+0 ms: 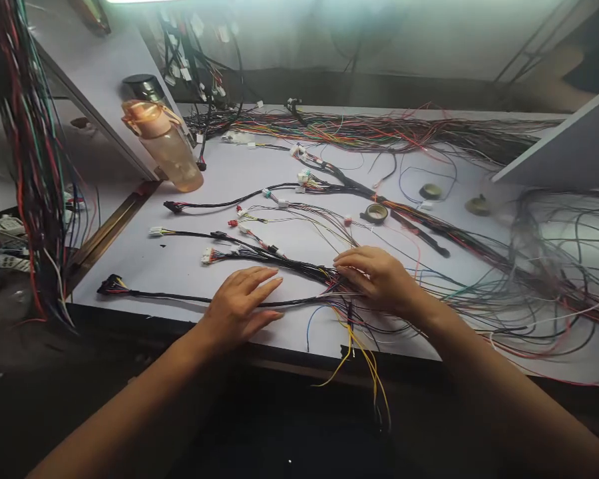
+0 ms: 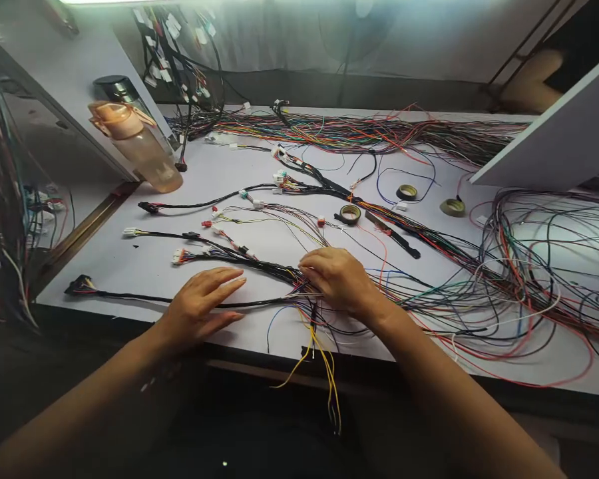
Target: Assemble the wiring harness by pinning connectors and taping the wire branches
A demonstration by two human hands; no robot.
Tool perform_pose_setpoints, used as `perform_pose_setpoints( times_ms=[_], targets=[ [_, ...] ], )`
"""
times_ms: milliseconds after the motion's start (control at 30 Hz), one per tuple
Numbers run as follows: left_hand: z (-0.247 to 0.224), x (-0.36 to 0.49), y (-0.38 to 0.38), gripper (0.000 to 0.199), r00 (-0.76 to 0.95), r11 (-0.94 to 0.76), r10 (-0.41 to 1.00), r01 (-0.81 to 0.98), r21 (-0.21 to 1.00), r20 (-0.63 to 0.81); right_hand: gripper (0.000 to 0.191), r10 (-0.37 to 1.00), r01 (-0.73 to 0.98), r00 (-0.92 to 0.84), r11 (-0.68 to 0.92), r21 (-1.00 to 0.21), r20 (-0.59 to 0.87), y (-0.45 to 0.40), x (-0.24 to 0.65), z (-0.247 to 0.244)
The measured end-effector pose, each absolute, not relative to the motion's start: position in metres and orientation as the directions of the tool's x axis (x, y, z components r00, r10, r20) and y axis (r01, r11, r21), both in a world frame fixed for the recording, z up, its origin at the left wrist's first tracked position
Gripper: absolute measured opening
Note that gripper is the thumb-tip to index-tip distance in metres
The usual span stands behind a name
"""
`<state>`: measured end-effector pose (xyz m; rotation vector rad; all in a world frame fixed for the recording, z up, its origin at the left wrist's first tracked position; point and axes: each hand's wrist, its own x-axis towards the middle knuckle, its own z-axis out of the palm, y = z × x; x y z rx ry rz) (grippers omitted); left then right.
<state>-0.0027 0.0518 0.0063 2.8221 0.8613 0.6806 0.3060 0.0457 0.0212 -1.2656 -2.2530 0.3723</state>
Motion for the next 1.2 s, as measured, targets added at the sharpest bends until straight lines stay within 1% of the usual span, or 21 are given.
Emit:
perform_pose_setpoints(
  times_ms=[67, 133, 200, 267, 367, 467, 533, 600, 700, 867, 967, 1033, 1100, 1200],
  targets=[
    [0.007, 0.016, 0.057, 0.053, 0.781, -0.854, 0.52, 0.476, 0.209, 0.346, 0.018, 0.821, 0.732, -0.466, 0.567, -0.378, 0.33, 0.036, 0.31, 0.014],
    [0.003, 0.028, 0.06, 0.053, 0.815, -0.861, 0.507, 0.469, 0.196, 0.28, 0.016, 0.809, 0.751, -0.49, 0.581, -0.315, 0.325, 0.027, 0.314, 0.01],
    [-0.002, 0.033, 0.061, 0.048, 0.83, -0.857, 0.513, 0.481, 0.186, 0.218, 0.016, 0.802, 0.756, -0.495, 0.587, -0.288, 0.334, 0.018, 0.317, 0.008],
    [-0.006, 0.033, 0.059, 0.044, 0.828, -0.847, 0.528, 0.5, 0.179, 0.188, 0.017, 0.789, 0.75, -0.507, 0.602, -0.273, 0.347, 0.01, 0.318, 0.01],
    [-0.008, 0.032, 0.056, 0.042, 0.813, -0.833, 0.552, 0.525, 0.175, 0.185, 0.017, 0.778, 0.752, -0.514, 0.611, -0.247, 0.361, 0.007, 0.314, 0.015],
    [-0.002, 0.035, 0.054, 0.04, 0.789, -0.818, 0.574, 0.544, 0.185, 0.219, 0.017, 0.782, 0.751, -0.493, 0.604, -0.268, 0.38, 0.015, 0.301, 0.016],
    [0.001, 0.037, 0.054, 0.042, 0.757, -0.795, 0.607, 0.577, 0.186, 0.244, 0.023, 0.782, 0.748, -0.488, 0.604, -0.276, 0.387, 0.024, 0.289, 0.011],
    [0.003, 0.038, 0.055, 0.044, 0.74, -0.777, 0.629, 0.607, 0.167, 0.24, 0.027, 0.77, 0.753, -0.498, 0.612, -0.241, 0.399, 0.032, 0.278, 0.002],
    [0.0, 0.037, 0.054, 0.044, 0.734, -0.764, 0.644, 0.63, 0.138, 0.218, 0.023, 0.756, 0.766, -0.495, 0.612, -0.196, 0.428, 0.04, 0.268, -0.015],
    [-0.009, 0.036, 0.052, 0.052, 0.711, -0.755, 0.653, 0.638, 0.152, 0.26, 0.025, 0.764, 0.772, -0.467, 0.598, -0.215, 0.445, 0.042, 0.271, -0.029],
    [-0.013, 0.035, 0.051, 0.052, 0.716, -0.76, 0.648, 0.629, 0.164, 0.259, 0.029, 0.772, 0.799, -0.449, 0.572, -0.183, 0.45, 0.042, 0.273, -0.03],
    [-0.014, 0.034, 0.049, 0.05, 0.72, -0.76, 0.649, 0.627, 0.173, 0.246, 0.029, 0.777, 0.804, -0.431, 0.562, -0.195, 0.459, 0.043, 0.273, -0.031],
    [-0.015, 0.031, 0.047, 0.048, 0.723, -0.761, 0.648, 0.621, 0.185, 0.238, 0.026, 0.781, 0.785, -0.401, 0.562, -0.261, 0.478, 0.044, 0.273, -0.033],
    [-0.016, 0.028, 0.045, 0.045, 0.728, -0.768, 0.64, 0.606, 0.206, 0.246, 0.019, 0.798, 0.724, -0.337, 0.559, -0.405, 0.499, 0.046, 0.275, -0.034]
  ],
)
